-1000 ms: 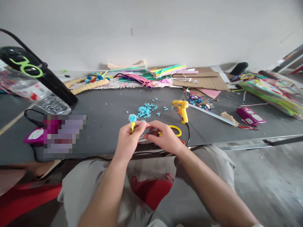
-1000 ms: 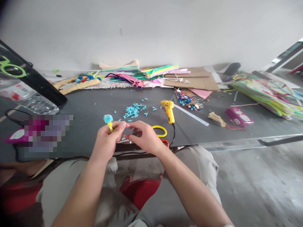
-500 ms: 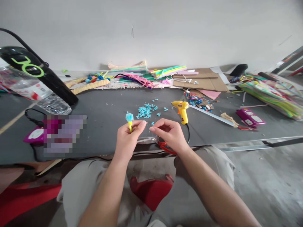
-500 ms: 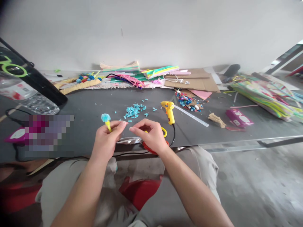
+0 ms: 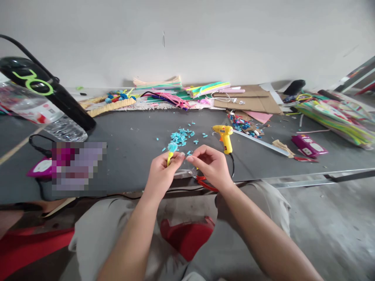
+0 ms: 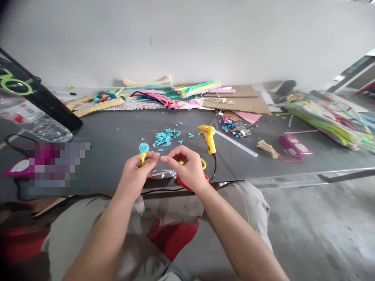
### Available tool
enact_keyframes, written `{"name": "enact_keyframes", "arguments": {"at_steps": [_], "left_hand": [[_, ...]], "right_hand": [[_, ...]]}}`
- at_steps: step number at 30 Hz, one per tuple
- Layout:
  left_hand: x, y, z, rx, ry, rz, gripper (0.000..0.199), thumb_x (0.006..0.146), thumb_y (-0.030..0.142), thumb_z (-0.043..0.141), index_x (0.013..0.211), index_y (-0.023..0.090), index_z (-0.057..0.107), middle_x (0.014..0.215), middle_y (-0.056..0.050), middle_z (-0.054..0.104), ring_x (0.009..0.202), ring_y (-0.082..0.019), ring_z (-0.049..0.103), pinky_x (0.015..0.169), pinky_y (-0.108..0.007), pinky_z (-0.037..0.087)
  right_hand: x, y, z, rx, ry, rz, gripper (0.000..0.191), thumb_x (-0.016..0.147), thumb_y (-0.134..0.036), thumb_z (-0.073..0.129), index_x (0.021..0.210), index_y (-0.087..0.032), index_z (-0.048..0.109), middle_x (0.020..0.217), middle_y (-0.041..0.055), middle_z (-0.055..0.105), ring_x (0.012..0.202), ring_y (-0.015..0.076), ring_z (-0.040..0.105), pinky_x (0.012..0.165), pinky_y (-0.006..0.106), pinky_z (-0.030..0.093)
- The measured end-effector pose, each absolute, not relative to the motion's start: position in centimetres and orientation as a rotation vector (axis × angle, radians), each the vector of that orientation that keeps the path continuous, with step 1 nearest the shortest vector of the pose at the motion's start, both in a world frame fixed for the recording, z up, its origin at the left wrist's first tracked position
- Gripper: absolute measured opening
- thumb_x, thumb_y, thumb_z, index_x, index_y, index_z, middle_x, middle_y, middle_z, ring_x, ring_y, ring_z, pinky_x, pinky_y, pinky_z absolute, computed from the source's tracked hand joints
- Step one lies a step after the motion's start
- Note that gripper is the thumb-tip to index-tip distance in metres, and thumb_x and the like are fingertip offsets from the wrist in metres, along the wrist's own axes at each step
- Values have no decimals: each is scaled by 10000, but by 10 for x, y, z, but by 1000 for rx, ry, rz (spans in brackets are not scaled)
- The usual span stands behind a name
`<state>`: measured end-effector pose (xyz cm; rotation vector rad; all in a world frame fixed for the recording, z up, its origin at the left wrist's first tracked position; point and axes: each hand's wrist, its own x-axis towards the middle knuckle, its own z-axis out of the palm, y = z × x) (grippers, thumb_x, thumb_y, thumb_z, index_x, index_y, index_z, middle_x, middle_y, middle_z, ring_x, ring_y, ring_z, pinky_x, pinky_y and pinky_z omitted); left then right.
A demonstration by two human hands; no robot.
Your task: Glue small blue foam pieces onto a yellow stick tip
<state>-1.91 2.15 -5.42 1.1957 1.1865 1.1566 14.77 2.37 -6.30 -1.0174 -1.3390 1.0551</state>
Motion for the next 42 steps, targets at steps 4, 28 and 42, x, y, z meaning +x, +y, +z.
{"name": "enact_keyframes", "arguments": {"at_steps": [4, 28, 42], "left_hand": [[-21, 22, -57, 1204, 1188, 1137, 299, 839, 458, 718, 761, 173, 670, 546, 64, 310, 506, -78, 228, 489, -247, 190], [-24, 22, -57, 1068, 1079, 1021, 311, 865, 466, 668, 821, 159, 681, 548, 71, 270, 487, -77, 224, 467, -239, 159], [-31, 22, -56, 1179, 1176, 1066, 217, 849, 366, 681, 976, 195, 721, 590, 65, 308, 528, -82, 240, 499, -237, 191]], "right_hand": [[148, 23, -63, -1021, -1409, 989, 249, 859, -427, 744, 799, -195, 677, 773, 16, 668, 694, 141, 589, 655, 278, 482], [151, 20, -58, -1064, -1678, 683, 253, 1017, -346, 499, 817, -210, 571, 771, 9, 551, 709, 143, 506, 670, 295, 438], [161, 10, -47, -885, -2027, 1144, 295, 913, -378, 686, 704, -199, 579, 643, -37, 532, 588, 102, 425, 561, 246, 354]]}}
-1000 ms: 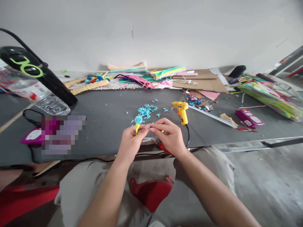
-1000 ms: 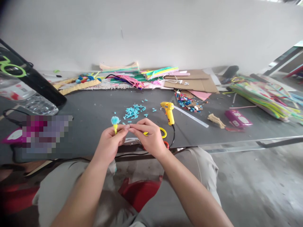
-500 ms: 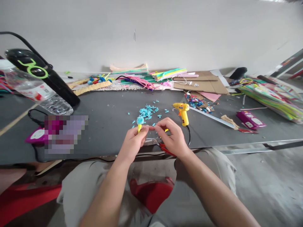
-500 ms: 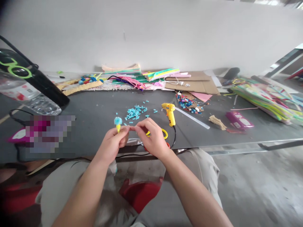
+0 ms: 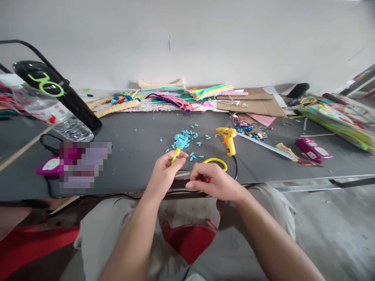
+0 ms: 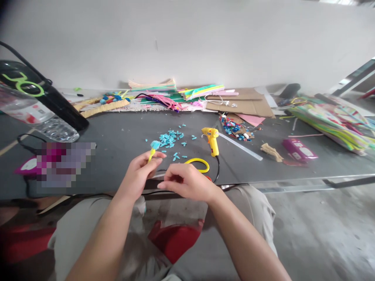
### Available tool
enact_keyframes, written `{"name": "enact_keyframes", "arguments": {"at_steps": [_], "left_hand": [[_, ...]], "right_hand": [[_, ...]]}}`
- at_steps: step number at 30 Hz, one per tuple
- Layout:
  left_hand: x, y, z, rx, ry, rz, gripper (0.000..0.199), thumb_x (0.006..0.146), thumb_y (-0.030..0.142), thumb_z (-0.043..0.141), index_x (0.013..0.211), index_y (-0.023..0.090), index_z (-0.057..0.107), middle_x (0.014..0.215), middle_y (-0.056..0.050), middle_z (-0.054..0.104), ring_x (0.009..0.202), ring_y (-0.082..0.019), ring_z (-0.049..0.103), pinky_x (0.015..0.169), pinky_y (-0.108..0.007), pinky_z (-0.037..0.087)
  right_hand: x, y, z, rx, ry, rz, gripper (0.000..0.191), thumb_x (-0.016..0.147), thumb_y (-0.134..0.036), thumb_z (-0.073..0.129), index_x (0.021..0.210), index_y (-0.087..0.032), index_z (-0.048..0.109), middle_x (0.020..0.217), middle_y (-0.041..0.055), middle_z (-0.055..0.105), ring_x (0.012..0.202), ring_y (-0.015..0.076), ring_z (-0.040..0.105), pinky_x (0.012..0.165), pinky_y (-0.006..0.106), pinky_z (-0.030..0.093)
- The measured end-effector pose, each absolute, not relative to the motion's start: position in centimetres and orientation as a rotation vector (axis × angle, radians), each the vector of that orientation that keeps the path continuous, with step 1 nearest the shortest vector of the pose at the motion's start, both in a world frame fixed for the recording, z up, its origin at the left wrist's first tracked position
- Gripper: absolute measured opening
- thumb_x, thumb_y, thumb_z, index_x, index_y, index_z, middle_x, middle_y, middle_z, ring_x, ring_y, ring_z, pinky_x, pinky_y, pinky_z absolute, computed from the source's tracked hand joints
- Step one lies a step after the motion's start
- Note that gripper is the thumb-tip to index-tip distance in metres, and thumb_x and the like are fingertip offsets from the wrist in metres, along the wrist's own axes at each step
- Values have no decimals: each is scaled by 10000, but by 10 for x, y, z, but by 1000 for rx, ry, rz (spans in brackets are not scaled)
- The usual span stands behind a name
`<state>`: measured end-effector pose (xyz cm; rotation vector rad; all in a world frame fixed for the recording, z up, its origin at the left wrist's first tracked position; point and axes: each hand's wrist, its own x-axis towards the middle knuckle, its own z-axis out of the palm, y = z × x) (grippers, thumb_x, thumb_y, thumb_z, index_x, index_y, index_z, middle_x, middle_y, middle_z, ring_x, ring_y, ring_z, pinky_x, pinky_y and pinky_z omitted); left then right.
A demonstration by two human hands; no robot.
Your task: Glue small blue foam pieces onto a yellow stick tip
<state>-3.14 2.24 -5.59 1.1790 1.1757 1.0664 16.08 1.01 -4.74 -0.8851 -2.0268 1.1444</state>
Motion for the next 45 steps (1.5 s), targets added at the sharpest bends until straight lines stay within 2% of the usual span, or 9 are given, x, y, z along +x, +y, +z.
{"name": "enact_keyframes", "arguments": {"at_steps": [3, 9, 14, 19, 31, 35, 40, 43, 45], "left_hand": [[-33, 23, -55, 1165, 1108, 1097, 204, 866, 362, 645, 931, 179, 707, 613, 58, 297, 539, -87, 236, 504, -246, 180], [-36, 26, -56, 1111, 991, 1164, 365, 944, 438, 518, 850, 146, 717, 631, 40, 281, 549, -94, 233, 507, -270, 172], [-35, 25, -56, 1115, 1027, 1179, 439, 962, 486, 507, 799, 135, 716, 592, 46, 273, 534, -84, 226, 505, -264, 177], [-35, 25, -52, 1051, 943, 1141, 467, 945, 520, 516, 788, 126, 711, 594, 49, 284, 518, -70, 242, 498, -243, 178], [-41, 25, -46, 860, 700, 1038, 367, 942, 434, 556, 723, 150, 631, 562, 67, 248, 456, -54, 218, 479, -227, 159], [-41, 25, -47, 866, 671, 1015, 384, 966, 425, 529, 698, 155, 583, 564, 70, 222, 459, -56, 186, 475, -223, 162], [-38, 24, -46, 879, 672, 1020, 285, 985, 397, 522, 815, 174, 577, 564, 83, 200, 477, -65, 168, 473, -204, 173], [-37, 24, -46, 872, 680, 1034, 270, 983, 382, 539, 813, 173, 554, 558, 89, 203, 479, -62, 163, 469, -195, 179], [-37, 23, -45, 860, 685, 1044, 282, 980, 384, 548, 799, 169, 546, 551, 91, 218, 477, -58, 160, 466, -190, 186]], "right_hand": [[159, 10, -50, -858, -2071, 1111, 416, 902, -379, 702, 593, -189, 497, 550, -65, 418, 533, 85, 343, 531, 243, 306], [156, 10, -55, -764, -2160, 1132, 238, 868, -367, 748, 741, -178, 679, 706, -5, 630, 641, 109, 516, 613, 240, 399], [155, 11, -59, -756, -2192, 1136, 396, 855, -412, 758, 599, -159, 591, 570, -47, 505, 536, 75, 382, 533, 230, 322], [154, 11, -57, -737, -2207, 1122, 171, 916, -292, 696, 808, -161, 687, 761, 7, 656, 687, 106, 539, 658, 226, 411], [155, 12, -58, -814, -2180, 1082, 448, 882, -431, 723, 566, -164, 552, 576, -38, 499, 551, 85, 397, 554, 243, 332], [154, 12, -56, -974, -2005, 1029, 234, 961, -361, 618, 837, -175, 688, 792, 23, 654, 674, 117, 515, 631, 250, 410], [158, 12, -54, -1013, -1738, 1063, 432, 887, -404, 717, 556, -177, 559, 519, -42, 477, 559, 96, 451, 658, 266, 454], [161, 13, -49, -796, -1431, 1379, 182, 934, -377, 663, 904, -209, 725, 918, 42, 728, 871, 172, 669, 843, 339, 550], [164, 14, -45, -640, -1197, 1584, 256, 956, -382, 621, 1175, -267, 687, 1323, 67, 660, 1191, 243, 640, 978, 426, 546]]}}
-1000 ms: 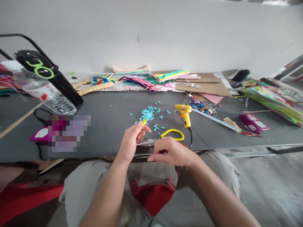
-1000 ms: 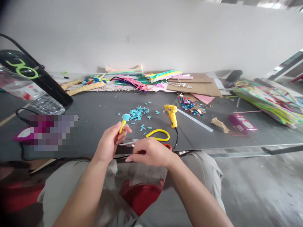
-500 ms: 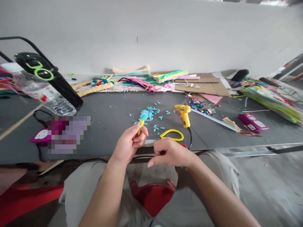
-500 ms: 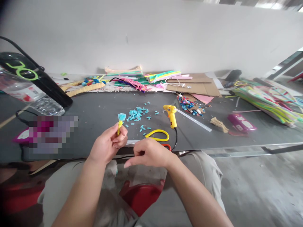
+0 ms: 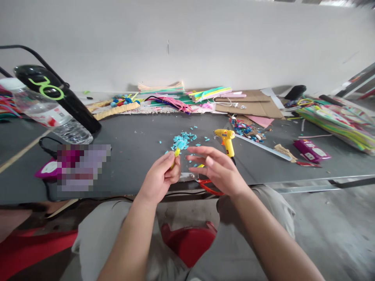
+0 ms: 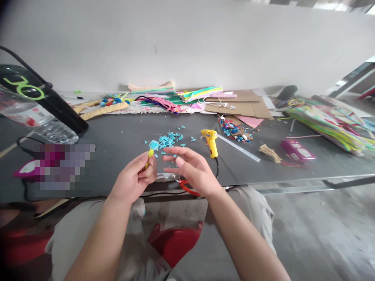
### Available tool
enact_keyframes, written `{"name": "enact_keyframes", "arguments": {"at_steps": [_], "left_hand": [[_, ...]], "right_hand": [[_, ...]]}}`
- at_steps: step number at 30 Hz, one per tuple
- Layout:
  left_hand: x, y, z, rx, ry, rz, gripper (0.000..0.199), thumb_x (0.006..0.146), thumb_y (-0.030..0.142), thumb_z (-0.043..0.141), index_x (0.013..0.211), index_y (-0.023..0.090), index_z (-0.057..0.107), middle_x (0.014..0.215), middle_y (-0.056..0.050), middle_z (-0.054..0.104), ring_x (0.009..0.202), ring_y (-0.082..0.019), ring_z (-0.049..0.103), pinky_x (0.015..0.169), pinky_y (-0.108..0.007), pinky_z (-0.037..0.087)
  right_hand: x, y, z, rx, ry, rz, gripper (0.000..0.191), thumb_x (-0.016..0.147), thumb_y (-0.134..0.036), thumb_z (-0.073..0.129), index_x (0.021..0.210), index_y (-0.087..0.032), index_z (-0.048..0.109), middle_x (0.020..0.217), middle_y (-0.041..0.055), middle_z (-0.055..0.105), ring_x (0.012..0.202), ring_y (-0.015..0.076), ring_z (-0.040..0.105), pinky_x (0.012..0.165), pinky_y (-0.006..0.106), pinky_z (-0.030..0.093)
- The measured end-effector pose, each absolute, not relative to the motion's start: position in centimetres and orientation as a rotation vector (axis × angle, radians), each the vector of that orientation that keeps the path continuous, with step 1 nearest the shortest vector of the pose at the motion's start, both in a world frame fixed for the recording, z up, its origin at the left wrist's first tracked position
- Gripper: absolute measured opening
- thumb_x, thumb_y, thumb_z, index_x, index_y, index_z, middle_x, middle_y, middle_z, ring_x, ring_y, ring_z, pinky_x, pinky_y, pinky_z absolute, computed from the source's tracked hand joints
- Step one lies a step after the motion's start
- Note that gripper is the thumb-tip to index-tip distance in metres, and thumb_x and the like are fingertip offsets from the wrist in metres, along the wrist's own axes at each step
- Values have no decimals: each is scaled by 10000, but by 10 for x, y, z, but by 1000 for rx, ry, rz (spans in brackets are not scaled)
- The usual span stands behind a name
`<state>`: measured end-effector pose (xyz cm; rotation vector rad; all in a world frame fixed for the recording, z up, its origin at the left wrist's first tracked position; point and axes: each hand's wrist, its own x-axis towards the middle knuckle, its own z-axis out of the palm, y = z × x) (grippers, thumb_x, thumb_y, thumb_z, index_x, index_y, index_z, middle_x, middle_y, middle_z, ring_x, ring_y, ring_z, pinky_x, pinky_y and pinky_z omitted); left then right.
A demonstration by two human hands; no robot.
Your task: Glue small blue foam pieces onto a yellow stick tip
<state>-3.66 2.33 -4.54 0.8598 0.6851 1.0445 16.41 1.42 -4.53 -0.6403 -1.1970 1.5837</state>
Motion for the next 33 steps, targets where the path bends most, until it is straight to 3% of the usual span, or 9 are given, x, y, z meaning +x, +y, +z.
{"name": "enact_keyframes", "arguments": {"at_steps": [2, 6, 9, 12, 18, 22, 28, 33], "left_hand": [[-36, 23, -45, 850, 691, 1049, 287, 972, 385, 564, 788, 165, 546, 547, 87, 256, 474, -54, 186, 466, -187, 205], [-34, 23, -46, 849, 729, 1073, 282, 942, 377, 613, 776, 154, 567, 561, 65, 342, 487, -56, 263, 474, -186, 246], [-32, 23, -48, 862, 747, 1058, 282, 932, 384, 630, 784, 149, 584, 560, 68, 332, 490, -55, 244, 471, -187, 233], [-32, 22, -50, 887, 760, 1007, 315, 924, 419, 637, 775, 145, 588, 556, 77, 281, 494, -55, 213, 467, -191, 198], [-35, 21, -50, 988, 809, 902, 362, 913, 456, 644, 743, 140, 604, 552, 72, 262, 504, -58, 184, 472, -214, 134], [-35, 22, -49, 1014, 835, 863, 389, 892, 476, 661, 708, 138, 606, 548, 70, 246, 502, -59, 166, 474, -233, 102], [-35, 22, -51, 1040, 844, 833, 382, 902, 461, 649, 703, 138, 603, 539, 69, 242, 500, -61, 176, 478, -245, 92], [-35, 21, -52, 1085, 845, 778, 388, 919, 464, 625, 705, 143, 590, 533, 71, 241, 497, -63, 165, 481, -255, 90]], "right_hand": [[167, 16, -42, -516, -1048, 1692, 313, 981, -399, 560, 1258, -287, 652, 1481, 58, 557, 1351, 274, 547, 1101, 489, 471], [169, 19, -42, -466, -975, 1724, 364, 979, -445, 525, 1274, -273, 651, 1477, 66, 572, 1414, 273, 488, 1202, 502, 356], [169, 19, -44, -543, -1054, 1662, 368, 957, -419, 583, 1291, -273, 638, 1457, 74, 586, 1369, 276, 529, 1142, 498, 431], [166, 17, -46, -671, -1230, 1546, 401, 889, -332, 715, 1277, -263, 642, 1383, 85, 626, 1236, 251, 614, 1029, 427, 519], [162, 17, -51, -896, -1421, 1230, 450, 814, -326, 806, 1231, -244, 655, 1110, 61, 699, 945, 174, 659, 831, 319, 564], [166, 15, -51, -887, -1541, 1111, 443, 794, -318, 824, 1207, -244, 681, 1069, 51, 683, 912, 169, 636, 827, 313, 560], [170, 12, -46, -882, -1521, 1177, 262, 934, -352, 675, 1158, -220, 710, 1054, 58, 699, 926, 163, 659, 831, 292, 554], [168, 13, -45, -881, -1509, 1156, 209, 914, -341, 704, 1072, -206, 729, 994, 50, 722, 905, 162, 677, 807, 284, 561]]}}
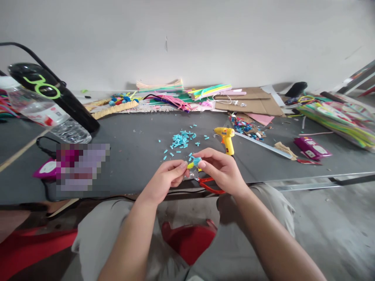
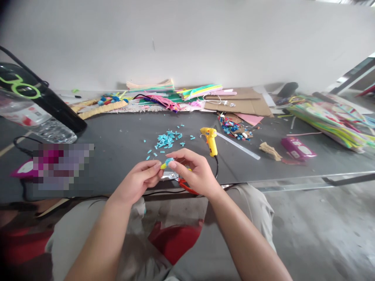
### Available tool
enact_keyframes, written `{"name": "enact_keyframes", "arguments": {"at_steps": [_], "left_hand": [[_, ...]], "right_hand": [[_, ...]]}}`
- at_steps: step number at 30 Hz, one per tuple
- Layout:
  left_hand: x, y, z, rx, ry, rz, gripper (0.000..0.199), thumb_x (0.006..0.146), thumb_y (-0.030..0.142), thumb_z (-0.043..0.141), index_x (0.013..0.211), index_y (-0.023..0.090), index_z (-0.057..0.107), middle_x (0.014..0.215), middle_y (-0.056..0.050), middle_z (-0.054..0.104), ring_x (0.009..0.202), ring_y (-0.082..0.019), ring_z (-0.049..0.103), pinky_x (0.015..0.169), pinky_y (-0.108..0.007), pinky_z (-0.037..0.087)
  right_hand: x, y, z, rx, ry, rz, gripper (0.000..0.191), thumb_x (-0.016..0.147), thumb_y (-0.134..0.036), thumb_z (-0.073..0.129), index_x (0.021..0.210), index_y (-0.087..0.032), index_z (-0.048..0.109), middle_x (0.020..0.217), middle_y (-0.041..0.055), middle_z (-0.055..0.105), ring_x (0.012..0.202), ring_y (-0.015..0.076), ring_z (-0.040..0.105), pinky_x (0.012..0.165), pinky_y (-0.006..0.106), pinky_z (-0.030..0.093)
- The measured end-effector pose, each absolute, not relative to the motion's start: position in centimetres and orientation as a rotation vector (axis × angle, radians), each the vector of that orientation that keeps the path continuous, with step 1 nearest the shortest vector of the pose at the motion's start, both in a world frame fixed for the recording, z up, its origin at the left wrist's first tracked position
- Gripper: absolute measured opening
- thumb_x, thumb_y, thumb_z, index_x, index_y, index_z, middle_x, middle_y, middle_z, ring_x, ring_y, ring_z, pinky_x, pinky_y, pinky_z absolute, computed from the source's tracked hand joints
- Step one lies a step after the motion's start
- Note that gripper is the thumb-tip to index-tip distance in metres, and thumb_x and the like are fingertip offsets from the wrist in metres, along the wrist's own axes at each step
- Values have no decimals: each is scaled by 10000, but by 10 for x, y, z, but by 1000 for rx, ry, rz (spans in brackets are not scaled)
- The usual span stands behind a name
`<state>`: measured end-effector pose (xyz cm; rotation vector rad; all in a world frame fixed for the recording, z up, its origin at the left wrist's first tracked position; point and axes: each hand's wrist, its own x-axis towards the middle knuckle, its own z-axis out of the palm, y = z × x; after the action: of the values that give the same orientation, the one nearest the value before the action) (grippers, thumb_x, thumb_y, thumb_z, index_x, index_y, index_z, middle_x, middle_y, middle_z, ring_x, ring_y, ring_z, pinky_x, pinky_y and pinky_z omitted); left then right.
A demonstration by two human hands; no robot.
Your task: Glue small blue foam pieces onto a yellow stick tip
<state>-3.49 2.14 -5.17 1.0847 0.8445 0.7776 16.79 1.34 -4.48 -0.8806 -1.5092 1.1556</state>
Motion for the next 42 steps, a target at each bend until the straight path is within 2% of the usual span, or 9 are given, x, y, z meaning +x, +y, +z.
{"name": "enact_keyframes", "arguments": {"at_steps": [11, 17, 22, 25, 27, 30, 36, 39, 42], "left_hand": [[-34, 20, -53, 1084, 834, 735, 384, 929, 462, 610, 715, 143, 602, 541, 66, 256, 498, -65, 181, 479, -256, 94], [-34, 20, -51, 1046, 826, 727, 377, 919, 463, 621, 719, 143, 599, 532, 69, 261, 486, -60, 172, 469, -249, 91], [-35, 20, -49, 993, 793, 734, 367, 911, 436, 629, 687, 154, 558, 514, 77, 233, 476, -58, 168, 468, -244, 89], [-36, 19, -46, 974, 794, 715, 383, 911, 439, 624, 666, 162, 525, 507, 81, 219, 470, -57, 156, 464, -244, 79], [-35, 19, -45, 971, 801, 702, 401, 907, 445, 625, 646, 166, 503, 497, 79, 226, 467, -58, 156, 460, -245, 75], [-35, 19, -43, 983, 802, 687, 425, 903, 448, 623, 617, 172, 477, 476, 76, 239, 459, -58, 161, 456, -246, 83], [-34, 19, -42, 999, 817, 684, 461, 914, 451, 612, 584, 169, 456, 468, 67, 252, 461, -56, 166, 463, -247, 82], [-34, 19, -43, 966, 799, 685, 448, 912, 433, 620, 588, 170, 458, 470, 76, 230, 451, -52, 155, 450, -242, 78], [-34, 19, -45, 930, 773, 674, 437, 905, 425, 629, 594, 173, 452, 478, 88, 201, 444, -46, 125, 436, -234, 73]], "right_hand": [[166, 14, -45, -914, -1473, 1143, 191, 896, -370, 720, 982, -200, 725, 930, 44, 730, 864, 162, 686, 786, 288, 574], [168, 15, -46, -992, -1499, 1079, 272, 905, -464, 685, 954, -200, 731, 885, 46, 721, 803, 165, 667, 718, 284, 566], [175, 17, -45, -957, -1443, 1176, 440, 1014, -532, 460, 1151, -209, 725, 955, 58, 700, 793, 146, 654, 766, 302, 576], [180, 16, -43, -924, -1507, 1213, 358, 963, -480, 597, 1218, -249, 699, 1049, 54, 703, 869, 162, 661, 816, 316, 579], [183, 15, -42, -893, -1585, 1219, 368, 919, -427, 680, 1250, -266, 683, 1137, 61, 699, 945, 182, 662, 849, 330, 578], [184, 14, -39, -855, -1651, 1214, 376, 911, -392, 696, 1261, -256, 680, 1199, 76, 691, 1015, 200, 657, 870, 337, 573], [183, 15, -39, -1011, -1613, 1195, 332, 950, -465, 618, 1155, -231, 731, 945, 46, 725, 800, 155, 652, 697, 274, 562], [183, 15, -41, -954, -1632, 1217, 335, 927, -425, 665, 1193, -226, 707, 1026, 60, 725, 858, 166, 665, 763, 297, 572], [185, 16, -41, -906, -1722, 1115, 387, 883, -365, 732, 1245, -238, 677, 1163, 85, 690, 1035, 212, 660, 880, 349, 573]]}}
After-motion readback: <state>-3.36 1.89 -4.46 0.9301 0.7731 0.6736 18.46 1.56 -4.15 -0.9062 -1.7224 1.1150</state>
